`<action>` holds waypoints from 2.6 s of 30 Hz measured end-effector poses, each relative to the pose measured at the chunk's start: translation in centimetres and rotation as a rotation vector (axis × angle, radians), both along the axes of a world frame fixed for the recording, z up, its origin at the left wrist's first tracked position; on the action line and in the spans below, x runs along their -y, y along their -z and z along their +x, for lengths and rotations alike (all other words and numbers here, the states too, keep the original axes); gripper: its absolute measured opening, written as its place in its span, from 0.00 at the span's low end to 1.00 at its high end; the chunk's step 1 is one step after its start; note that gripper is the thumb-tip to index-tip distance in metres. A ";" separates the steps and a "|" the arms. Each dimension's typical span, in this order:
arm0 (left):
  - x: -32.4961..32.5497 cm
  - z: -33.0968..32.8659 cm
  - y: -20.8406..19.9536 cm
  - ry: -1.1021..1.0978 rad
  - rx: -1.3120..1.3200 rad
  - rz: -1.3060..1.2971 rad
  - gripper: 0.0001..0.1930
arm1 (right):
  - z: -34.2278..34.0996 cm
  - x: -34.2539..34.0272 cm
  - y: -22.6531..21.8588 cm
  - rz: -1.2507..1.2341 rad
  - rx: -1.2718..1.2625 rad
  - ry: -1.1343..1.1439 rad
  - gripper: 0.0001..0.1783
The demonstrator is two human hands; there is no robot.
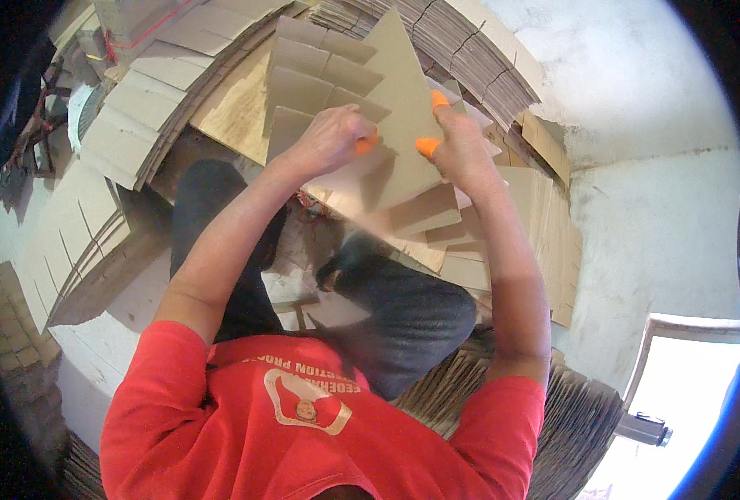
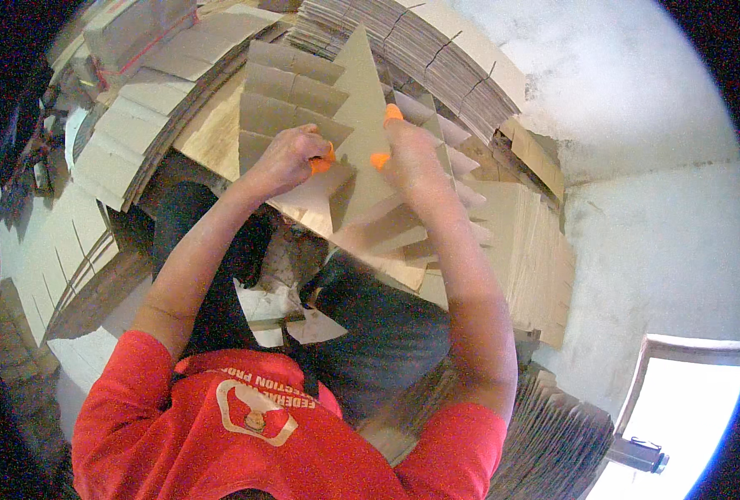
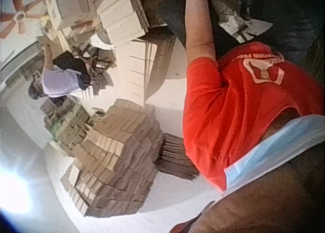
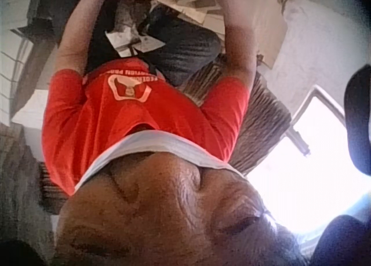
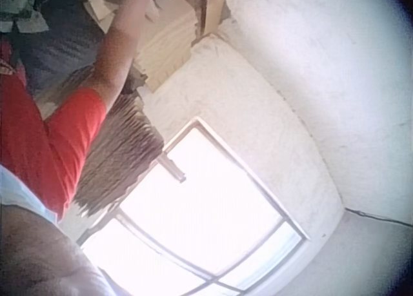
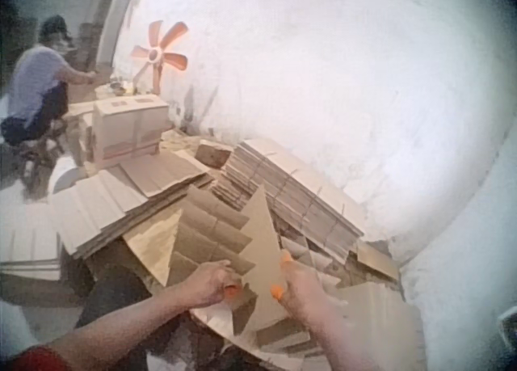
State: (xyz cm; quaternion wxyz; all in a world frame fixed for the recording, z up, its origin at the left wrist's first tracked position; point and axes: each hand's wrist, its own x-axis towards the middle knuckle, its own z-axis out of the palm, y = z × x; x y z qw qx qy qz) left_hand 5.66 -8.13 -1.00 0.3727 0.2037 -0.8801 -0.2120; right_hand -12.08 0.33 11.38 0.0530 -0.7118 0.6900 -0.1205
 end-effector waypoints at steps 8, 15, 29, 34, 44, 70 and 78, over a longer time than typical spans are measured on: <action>-0.6 0.3 -0.2 0.021 0.062 0.032 0.05 | 2.9 -1.0 4.8 0.474 -0.112 -0.020 0.20; -2.3 2.3 -1.9 0.050 0.150 -0.062 0.25 | -3.6 -8.8 5.1 -0.473 -0.084 0.228 0.27; -2.9 6.1 -1.2 -0.234 0.125 -0.156 0.33 | -22.2 -25.4 10.2 -0.122 -0.289 0.950 0.31; -2.3 7.2 -0.9 -0.294 0.126 -0.165 0.30 | -22.2 -25.6 9.2 -0.331 -0.223 1.037 0.23; -2.0 8.0 -0.4 -0.342 0.043 -0.210 0.28 | -19.9 -24.0 5.0 -0.683 -0.131 1.148 0.23; -0.5 8.5 0.6 -0.285 0.084 -0.027 0.07 | 4.1 -2.4 -6.2 -0.319 0.585 0.033 0.28; 0.0 8.4 1.0 -0.247 -0.024 -0.031 0.06 | 4.5 -1.5 -6.6 -0.316 0.492 0.098 0.27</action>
